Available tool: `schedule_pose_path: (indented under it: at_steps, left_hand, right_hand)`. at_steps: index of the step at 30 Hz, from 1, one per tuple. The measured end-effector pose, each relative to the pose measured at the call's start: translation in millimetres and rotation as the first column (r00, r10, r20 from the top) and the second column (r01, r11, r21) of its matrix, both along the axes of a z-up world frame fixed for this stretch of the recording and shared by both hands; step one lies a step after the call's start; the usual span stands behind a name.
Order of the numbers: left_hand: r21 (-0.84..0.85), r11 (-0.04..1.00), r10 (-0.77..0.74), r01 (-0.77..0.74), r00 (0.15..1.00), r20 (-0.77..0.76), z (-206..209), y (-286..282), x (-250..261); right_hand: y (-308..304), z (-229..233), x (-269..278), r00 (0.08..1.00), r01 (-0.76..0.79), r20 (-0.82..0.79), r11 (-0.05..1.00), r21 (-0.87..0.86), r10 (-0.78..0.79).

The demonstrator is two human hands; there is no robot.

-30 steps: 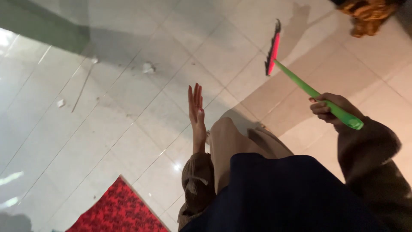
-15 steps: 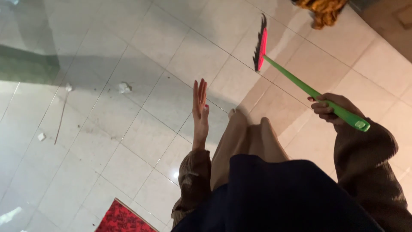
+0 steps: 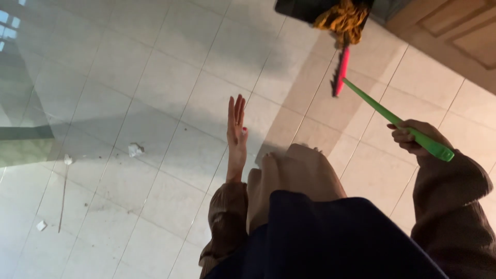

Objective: Sweeping a tiled floor with a broom and moving shipping packages.

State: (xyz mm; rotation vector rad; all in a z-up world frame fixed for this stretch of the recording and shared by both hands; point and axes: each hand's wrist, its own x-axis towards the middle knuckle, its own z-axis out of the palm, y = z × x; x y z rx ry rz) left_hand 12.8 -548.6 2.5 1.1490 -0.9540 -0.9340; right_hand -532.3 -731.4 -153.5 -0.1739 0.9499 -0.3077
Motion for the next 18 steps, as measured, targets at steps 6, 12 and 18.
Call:
schedule_pose_path:
  at_steps: [6,12,18]
  left_hand:
    - [-0.020,0.999,0.030,-0.030,1.000,-0.005,-27,-52,-29]
    - [0.053,0.991,0.119,-0.120,0.993,0.015,-27,-112,-94]
    - [0.106,0.970,0.224,-0.221,0.975,-0.015,-4,-157,-160]
  right_hand:
    - [-86,-34,-58,0.990,0.005,-0.139,0.997,-0.073,-0.016]
    - [-201,-41,-98,0.937,-0.101,-0.342,0.992,-0.071,0.071]
    - [-308,-83,-130,0.835,-0.337,-0.464,0.941,-0.010,0.294]
